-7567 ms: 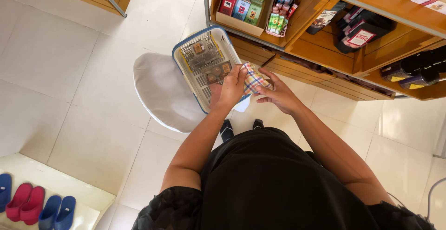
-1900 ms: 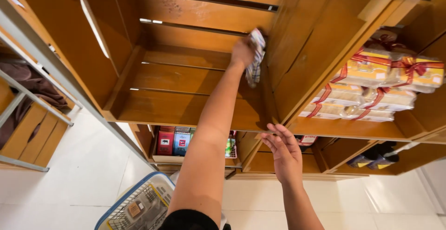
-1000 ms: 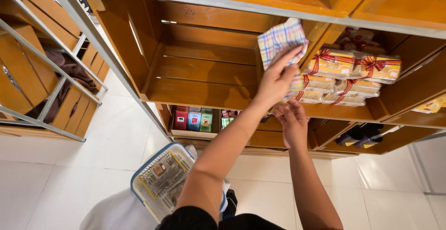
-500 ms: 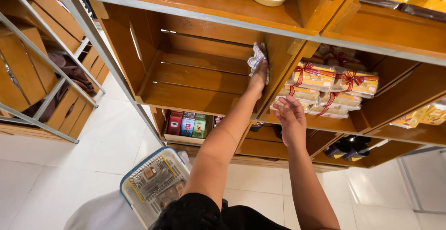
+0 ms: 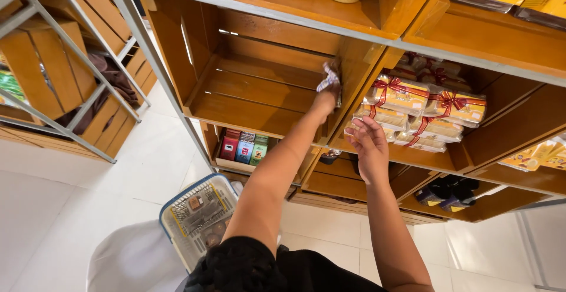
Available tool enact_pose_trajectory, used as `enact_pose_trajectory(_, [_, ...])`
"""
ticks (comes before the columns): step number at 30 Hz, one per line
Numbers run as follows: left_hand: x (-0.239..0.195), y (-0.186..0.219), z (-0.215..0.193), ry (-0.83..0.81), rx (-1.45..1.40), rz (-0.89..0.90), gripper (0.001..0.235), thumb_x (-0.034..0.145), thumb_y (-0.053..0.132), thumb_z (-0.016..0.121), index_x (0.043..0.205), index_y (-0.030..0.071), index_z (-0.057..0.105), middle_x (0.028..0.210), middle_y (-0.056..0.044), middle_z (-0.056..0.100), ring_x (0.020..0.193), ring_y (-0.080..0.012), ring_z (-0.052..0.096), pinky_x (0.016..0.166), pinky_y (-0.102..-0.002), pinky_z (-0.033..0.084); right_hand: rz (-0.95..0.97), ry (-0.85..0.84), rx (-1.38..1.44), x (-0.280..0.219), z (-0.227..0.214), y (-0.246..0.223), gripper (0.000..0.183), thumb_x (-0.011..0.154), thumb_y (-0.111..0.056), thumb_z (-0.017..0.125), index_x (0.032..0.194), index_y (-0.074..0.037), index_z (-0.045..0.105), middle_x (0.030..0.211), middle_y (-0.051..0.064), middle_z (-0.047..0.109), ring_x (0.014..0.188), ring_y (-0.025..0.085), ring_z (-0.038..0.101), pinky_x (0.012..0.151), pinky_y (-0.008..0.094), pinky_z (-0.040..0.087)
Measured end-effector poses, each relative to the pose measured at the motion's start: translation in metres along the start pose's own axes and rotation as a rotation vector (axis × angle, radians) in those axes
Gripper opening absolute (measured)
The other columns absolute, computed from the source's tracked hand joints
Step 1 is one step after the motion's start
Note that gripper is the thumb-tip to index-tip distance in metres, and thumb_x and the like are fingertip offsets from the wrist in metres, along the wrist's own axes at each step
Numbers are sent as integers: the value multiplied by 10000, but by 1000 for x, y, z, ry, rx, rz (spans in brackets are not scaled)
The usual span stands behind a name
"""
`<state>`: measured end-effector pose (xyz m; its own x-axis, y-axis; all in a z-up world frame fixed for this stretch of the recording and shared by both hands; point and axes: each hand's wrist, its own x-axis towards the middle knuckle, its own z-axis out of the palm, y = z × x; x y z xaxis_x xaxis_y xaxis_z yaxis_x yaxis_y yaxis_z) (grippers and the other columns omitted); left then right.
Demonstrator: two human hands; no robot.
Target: Wiping down a display shelf and cleaning individual packaged items in a store setting.
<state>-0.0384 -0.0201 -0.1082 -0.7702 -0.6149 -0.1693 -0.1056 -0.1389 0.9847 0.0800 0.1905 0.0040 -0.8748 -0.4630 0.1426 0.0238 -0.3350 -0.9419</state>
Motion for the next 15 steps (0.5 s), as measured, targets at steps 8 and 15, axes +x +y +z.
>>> enact_pose_trajectory(8, [-174,29,-22,27,-24,52,490,978,403,604,1388,135,626,1284,-205,661,1217,-356,626,939,-480,549,6,67,-19,-9,0,13,333,1033,-102,573,1362,-86,522,1291,104,622,1091,234,688,902,328,563])
enact_pose_trajectory(15, [-223,95,-30,147,101,681,383,966,194,645,1296,1,636,1268,-318,635,1204,-499,601,1002,-548,523,-75,158,-28,-39,12,-19,282,1032,-74,556,1311,-116,566,1260,45,632,1037,143,679,872,250,577])
